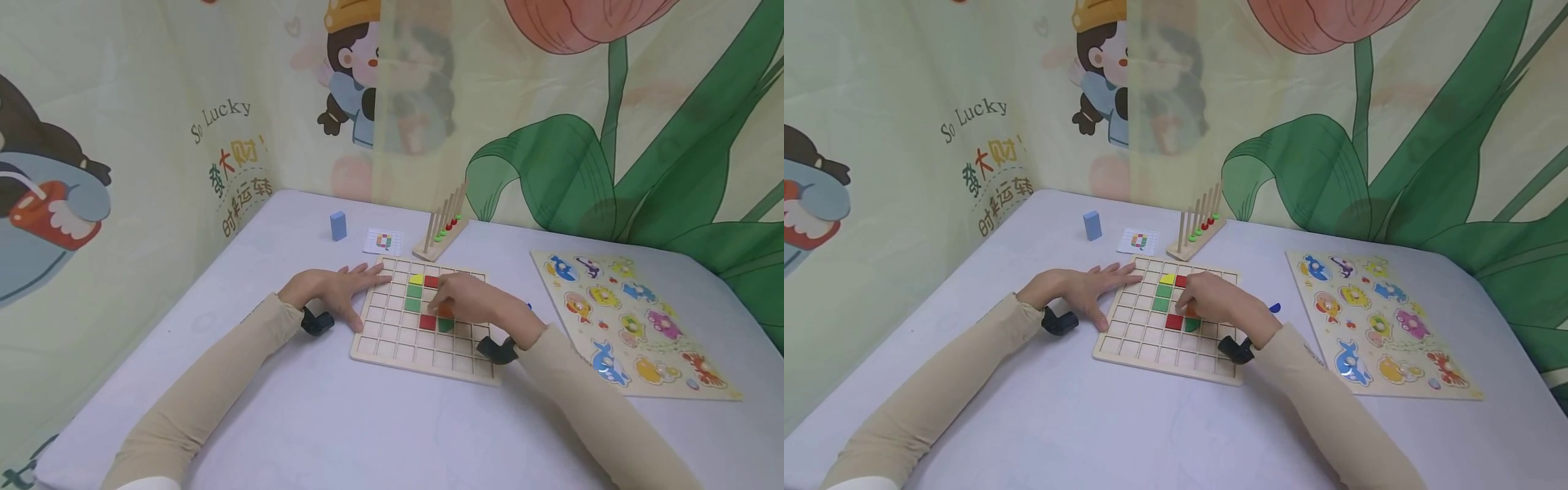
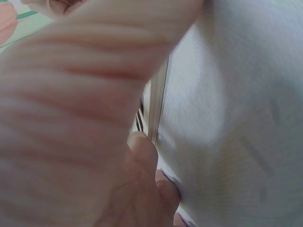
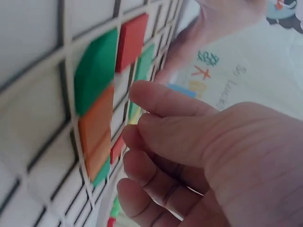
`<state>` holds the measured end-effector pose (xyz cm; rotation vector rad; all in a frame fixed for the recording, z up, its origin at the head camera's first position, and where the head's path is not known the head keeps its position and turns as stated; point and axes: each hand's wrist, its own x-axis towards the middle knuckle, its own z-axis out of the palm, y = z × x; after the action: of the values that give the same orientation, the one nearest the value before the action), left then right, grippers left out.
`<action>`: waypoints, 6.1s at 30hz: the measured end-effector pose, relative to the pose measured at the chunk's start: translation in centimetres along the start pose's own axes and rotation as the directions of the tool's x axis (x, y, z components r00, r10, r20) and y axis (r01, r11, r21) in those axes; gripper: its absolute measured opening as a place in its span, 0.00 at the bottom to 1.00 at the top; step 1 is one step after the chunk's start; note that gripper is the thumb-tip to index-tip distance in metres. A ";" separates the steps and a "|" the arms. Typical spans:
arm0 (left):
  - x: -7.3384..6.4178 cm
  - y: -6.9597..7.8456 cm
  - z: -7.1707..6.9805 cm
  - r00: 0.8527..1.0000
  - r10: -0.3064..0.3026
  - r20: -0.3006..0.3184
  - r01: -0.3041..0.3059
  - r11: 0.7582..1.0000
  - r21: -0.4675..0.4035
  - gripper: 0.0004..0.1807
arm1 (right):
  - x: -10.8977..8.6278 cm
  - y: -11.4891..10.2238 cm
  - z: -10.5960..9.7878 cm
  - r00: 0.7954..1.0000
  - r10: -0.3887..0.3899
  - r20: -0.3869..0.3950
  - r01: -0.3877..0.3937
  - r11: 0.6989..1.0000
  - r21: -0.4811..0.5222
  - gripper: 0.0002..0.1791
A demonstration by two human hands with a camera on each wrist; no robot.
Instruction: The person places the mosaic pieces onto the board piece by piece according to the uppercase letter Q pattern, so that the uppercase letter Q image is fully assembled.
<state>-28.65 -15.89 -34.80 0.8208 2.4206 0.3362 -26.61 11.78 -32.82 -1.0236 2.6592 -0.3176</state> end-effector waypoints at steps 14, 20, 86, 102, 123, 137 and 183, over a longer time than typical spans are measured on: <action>0.0 0.3 0.0 1.000 -0.012 -0.005 0.012 1.000 0.020 0.61 | -5.0 4.7 -3.7 0.943 0.306 0.131 -0.310 0.950 0.017 0.15; -0.1 0.3 0.0 1.000 -0.006 -0.004 0.007 1.000 0.010 0.61 | -5.2 5.4 -3.5 0.887 0.411 0.210 -0.421 0.907 0.005 0.13; -0.2 0.1 -0.1 1.000 -0.004 0.004 0.004 1.000 -0.003 0.63 | -4.4 6.6 -2.7 0.861 0.452 0.234 -0.474 0.880 0.045 0.13; -0.2 0.0 0.0 1.000 -0.022 0.012 0.022 0.999 0.024 0.61 | -2.5 3.7 -1.9 0.949 0.302 0.096 -0.307 0.951 0.042 0.14; 0.0 0.0 -0.5 1.000 -0.008 0.020 0.007 1.000 0.029 0.62 | 1.9 -3.5 -0.3 0.982 0.130 0.133 -0.124 0.991 -0.054 0.10; 0.0 0.0 -0.4 1.000 -0.009 0.022 0.009 1.000 0.013 0.62 | 2.7 -5.2 -0.2 0.976 0.143 0.167 -0.120 0.983 -0.142 0.12; -0.1 -0.1 -0.2 1.000 -0.014 0.020 0.013 0.999 0.032 0.60 | 0.9 -3.9 -0.2 0.996 0.051 0.068 -0.050 0.999 -0.017 0.06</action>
<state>-28.79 -16.02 -34.60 0.8173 2.4174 0.2835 -24.91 8.42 -31.60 -0.9529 2.6252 -0.2482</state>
